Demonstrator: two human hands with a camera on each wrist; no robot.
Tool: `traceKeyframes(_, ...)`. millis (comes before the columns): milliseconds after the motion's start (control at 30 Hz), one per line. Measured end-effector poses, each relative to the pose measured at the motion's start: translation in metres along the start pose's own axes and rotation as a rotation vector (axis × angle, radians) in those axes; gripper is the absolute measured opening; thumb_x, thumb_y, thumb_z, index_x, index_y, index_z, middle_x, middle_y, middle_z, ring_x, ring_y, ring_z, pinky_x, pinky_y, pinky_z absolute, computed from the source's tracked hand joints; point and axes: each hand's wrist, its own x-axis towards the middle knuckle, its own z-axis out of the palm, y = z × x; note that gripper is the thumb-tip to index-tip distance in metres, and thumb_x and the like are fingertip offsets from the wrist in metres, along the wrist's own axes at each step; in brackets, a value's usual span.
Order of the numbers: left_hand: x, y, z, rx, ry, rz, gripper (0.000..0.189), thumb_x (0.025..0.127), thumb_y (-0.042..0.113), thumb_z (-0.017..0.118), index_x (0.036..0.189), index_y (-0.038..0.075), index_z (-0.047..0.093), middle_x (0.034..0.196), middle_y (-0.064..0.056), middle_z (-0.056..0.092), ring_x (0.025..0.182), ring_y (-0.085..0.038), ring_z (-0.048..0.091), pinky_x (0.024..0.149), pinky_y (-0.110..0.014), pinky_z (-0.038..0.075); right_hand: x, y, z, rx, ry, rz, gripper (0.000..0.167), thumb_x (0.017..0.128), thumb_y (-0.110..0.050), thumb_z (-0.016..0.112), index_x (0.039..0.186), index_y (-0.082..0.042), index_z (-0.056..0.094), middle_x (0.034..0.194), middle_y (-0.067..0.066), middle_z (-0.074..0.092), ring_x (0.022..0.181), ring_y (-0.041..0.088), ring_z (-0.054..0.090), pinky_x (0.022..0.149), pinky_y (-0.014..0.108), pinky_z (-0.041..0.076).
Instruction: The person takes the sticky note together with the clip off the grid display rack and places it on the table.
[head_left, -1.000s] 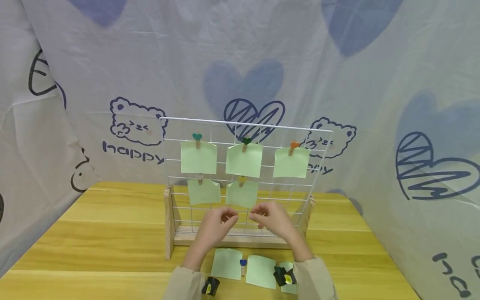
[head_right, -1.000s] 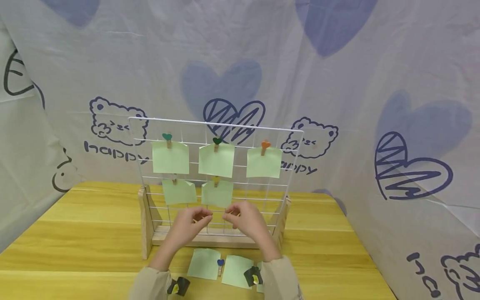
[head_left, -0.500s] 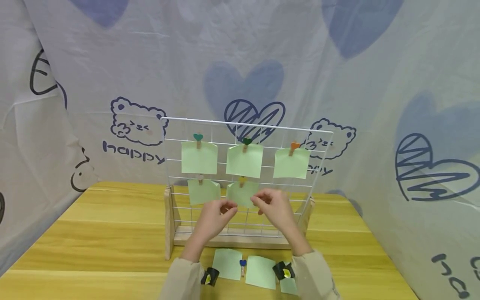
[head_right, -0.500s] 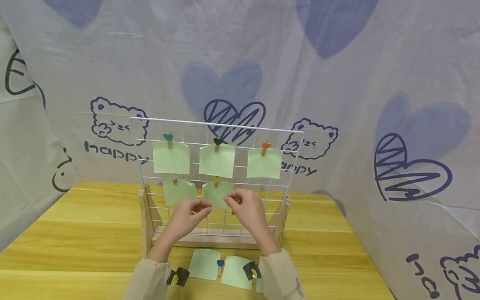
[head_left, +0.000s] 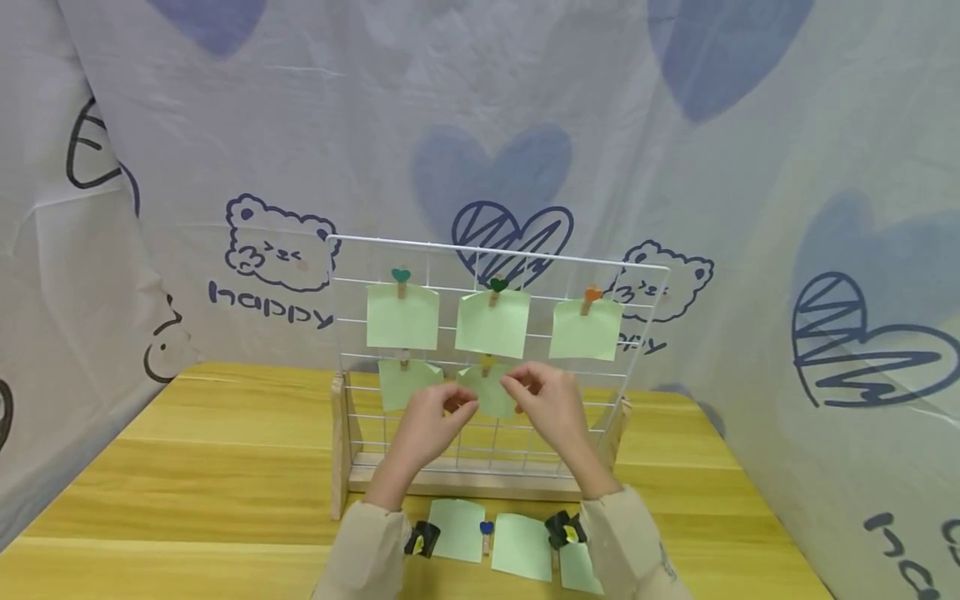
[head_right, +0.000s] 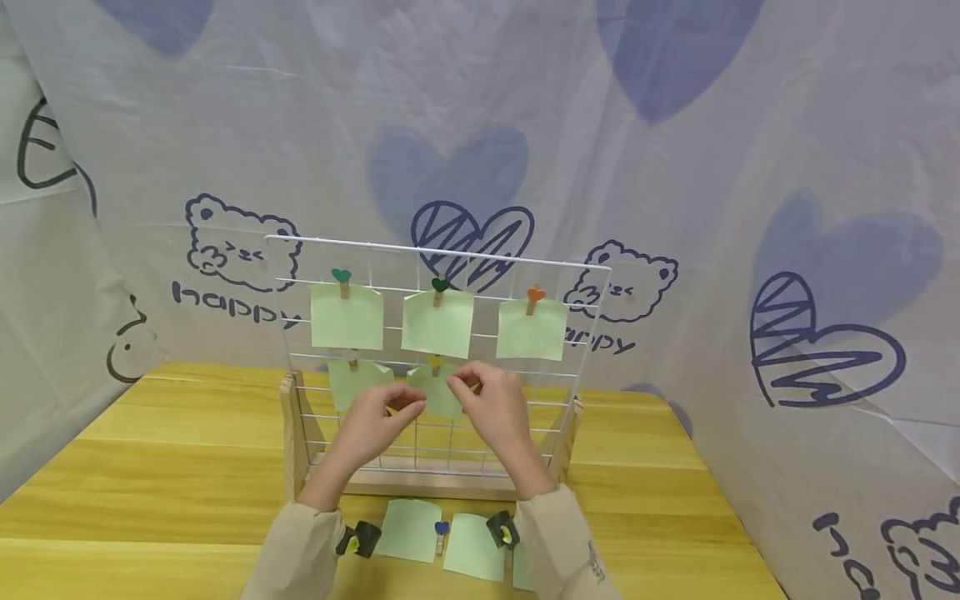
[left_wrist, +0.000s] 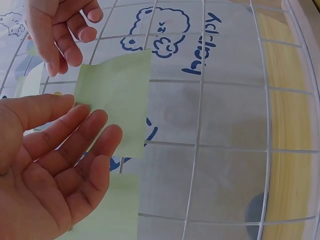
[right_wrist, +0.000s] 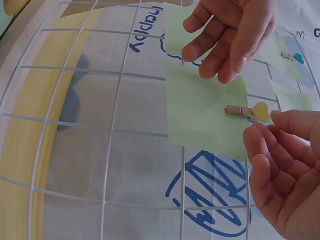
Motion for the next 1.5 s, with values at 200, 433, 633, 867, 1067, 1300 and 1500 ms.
traceKeyframes(200, 0.0, 0.002, -0.001, 0.011, 0.045, 0.021, 0.013, 0.085, 0.01, 0.059, 0.093, 0.002, 0.065, 0.085, -0.004, 0.064, 0.078, -0.016, 0.058, 0.066, -0.031, 0.048, 0.004, 0.0, 0.001, -0.012, 0.027, -0.048, 0.007, 0.081, -0.008, 0.064, 0.083, -0.002, 0.066, 0.072, 0.005, 0.064, 0.048, 0.018, 0.054, 0.041, 0.021, 0.042)
traceKeyframes(433, -0.001, 0.003, -0.002, 0.023, 0.105, 0.044, 0.012, 0.085, 0.008, 0.059, 0.093, 0.002, 0.065, 0.085, -0.005, 0.064, 0.078, -0.018, 0.058, 0.064, -0.031, 0.048, 0.001, -0.003, 0.002, 0.018, -0.016, -0.024, 0.008, 0.082, -0.007, 0.063, 0.086, -0.001, 0.067, 0.076, 0.006, 0.065, 0.048, 0.018, 0.055, 0.042, 0.021, 0.043)
traceKeyframes(633, -0.001, 0.003, 0.0, 0.055, 0.203, 0.08, 0.009, 0.084, 0.007, 0.06, 0.089, 0.002, 0.066, 0.083, -0.005, 0.064, 0.075, -0.017, 0.058, 0.058, -0.027, 0.047, 0.0, -0.01, 0.001, 0.015, -0.042, -0.032, 0.008, 0.083, -0.01, 0.063, 0.085, -0.004, 0.068, 0.076, 0.004, 0.065, 0.049, 0.016, 0.055, 0.043, 0.022, 0.044)
traceKeyframes(867, -0.001, 0.004, 0.001, 0.049, 0.346, 0.147, 0.007, 0.082, 0.004, 0.061, 0.084, 0.0, 0.066, 0.081, -0.008, 0.063, 0.074, -0.02, 0.058, 0.057, -0.027, 0.047, 0.007, -0.02, -0.002, 0.029, 0.005, -0.137, 0.009, 0.083, -0.007, 0.063, 0.085, 0.0, 0.068, 0.076, 0.005, 0.066, 0.046, 0.013, 0.053, 0.038, 0.023, 0.04)
traceKeyframes(1067, 0.0, 0.003, 0.006, 0.039, 0.376, 0.159, 0.006, 0.08, 0.0, 0.061, 0.085, -0.002, 0.064, 0.086, -0.011, 0.062, 0.08, -0.023, 0.058, 0.064, -0.03, 0.051, 0.01, -0.022, -0.002, -0.004, 0.033, -0.157, 0.008, 0.082, -0.007, 0.063, 0.086, -0.001, 0.068, 0.08, 0.006, 0.067, 0.045, 0.008, 0.052, 0.035, 0.022, 0.037)
traceKeyframes(1300, 0.001, 0.001, 0.012, 0.004, 0.367, 0.166, 0.008, 0.079, -0.003, 0.061, 0.086, -0.004, 0.063, 0.098, -0.017, 0.06, 0.088, -0.029, 0.058, 0.067, -0.032, 0.052, 0.014, -0.026, -0.003, -0.051, 0.047, -0.187, 0.01, 0.082, -0.007, 0.063, 0.089, 0.0, 0.067, 0.082, 0.008, 0.067, 0.045, 0.008, 0.05, 0.036, 0.018, 0.035)
traceKeyframes(1500, 0.001, 0.001, 0.014, 0.0, 0.378, 0.165, 0.006, 0.078, -0.004, 0.061, 0.084, -0.004, 0.063, 0.101, -0.019, 0.06, 0.089, -0.03, 0.058, 0.066, -0.03, 0.052, 0.017, -0.022, -0.002, -0.108, 0.026, -0.158, 0.012, 0.082, -0.009, 0.063, 0.091, -0.002, 0.067, 0.079, 0.008, 0.066, 0.043, 0.008, 0.048, 0.036, 0.019, 0.035)
